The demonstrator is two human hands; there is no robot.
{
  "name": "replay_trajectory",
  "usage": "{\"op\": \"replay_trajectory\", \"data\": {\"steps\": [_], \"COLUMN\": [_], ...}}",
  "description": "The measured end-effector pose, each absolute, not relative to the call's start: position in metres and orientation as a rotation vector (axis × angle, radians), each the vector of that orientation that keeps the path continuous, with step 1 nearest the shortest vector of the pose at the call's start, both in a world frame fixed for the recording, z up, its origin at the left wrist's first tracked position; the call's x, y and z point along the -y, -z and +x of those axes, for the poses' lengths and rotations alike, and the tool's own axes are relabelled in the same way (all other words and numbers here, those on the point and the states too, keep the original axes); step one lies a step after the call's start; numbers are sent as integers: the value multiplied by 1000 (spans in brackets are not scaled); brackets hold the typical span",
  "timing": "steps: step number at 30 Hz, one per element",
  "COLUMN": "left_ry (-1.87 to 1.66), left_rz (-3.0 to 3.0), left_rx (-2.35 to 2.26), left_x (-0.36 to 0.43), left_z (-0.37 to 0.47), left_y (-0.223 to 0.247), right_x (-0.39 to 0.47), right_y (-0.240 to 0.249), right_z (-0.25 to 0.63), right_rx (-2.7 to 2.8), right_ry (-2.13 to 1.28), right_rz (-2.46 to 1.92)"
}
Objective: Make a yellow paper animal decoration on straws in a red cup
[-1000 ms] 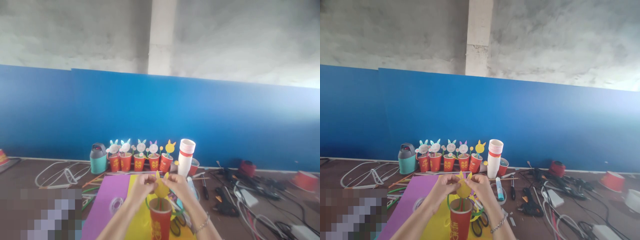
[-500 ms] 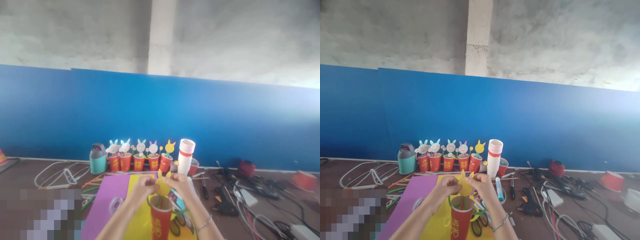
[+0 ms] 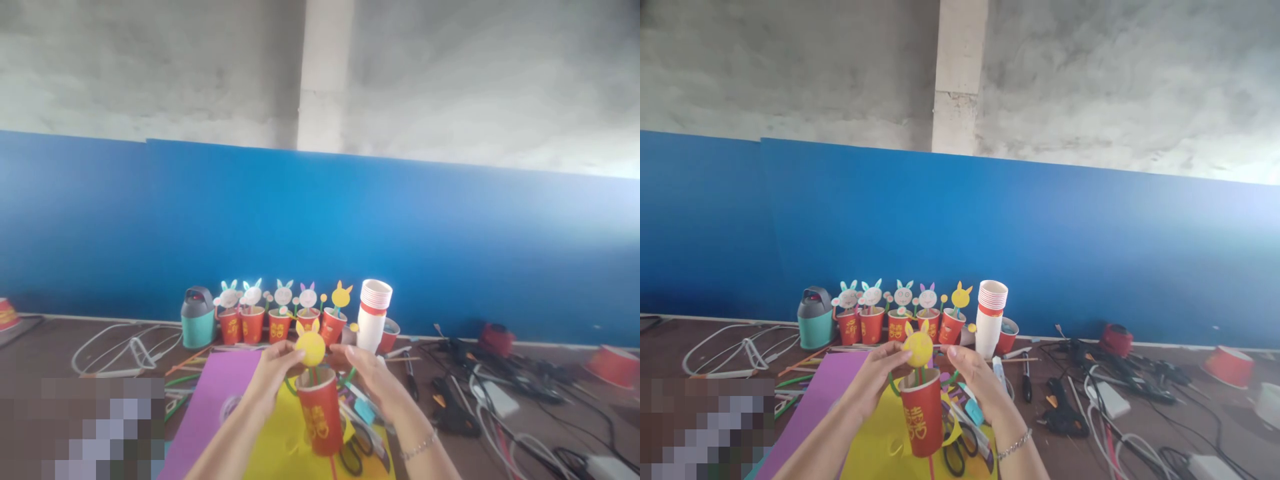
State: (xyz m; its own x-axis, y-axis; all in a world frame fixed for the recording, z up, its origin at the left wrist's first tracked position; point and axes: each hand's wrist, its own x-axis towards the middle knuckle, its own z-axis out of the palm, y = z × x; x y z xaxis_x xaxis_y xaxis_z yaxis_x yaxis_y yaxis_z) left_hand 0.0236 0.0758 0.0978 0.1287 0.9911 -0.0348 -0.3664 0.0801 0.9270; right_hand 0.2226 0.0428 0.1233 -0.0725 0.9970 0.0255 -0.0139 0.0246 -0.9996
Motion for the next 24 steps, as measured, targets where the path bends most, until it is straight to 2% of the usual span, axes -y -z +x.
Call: {"op": "replay_trajectory", "data": {"steps": [7, 13, 19, 24], "left_ry": [-1293, -1331, -1132, -1162], "left_rz": [861, 842, 940, 957], "left_rx": [-818, -694, -596, -603], "left_x": [-81, -77, -67, -64], "left_z": [21, 26, 30, 29], "left_y": [-94, -97, -95, -101], "right_x": [-38, -46, -51, -53], "right_y": [-121, -111, -104, -107], "right_z": [212, 203, 204, 204], "right_rx": [1516, 1381, 1317, 1246], "right_ry": [-1675, -1625, -1541, -1415], "right_rz": [-765, -795, -780, -814]}}
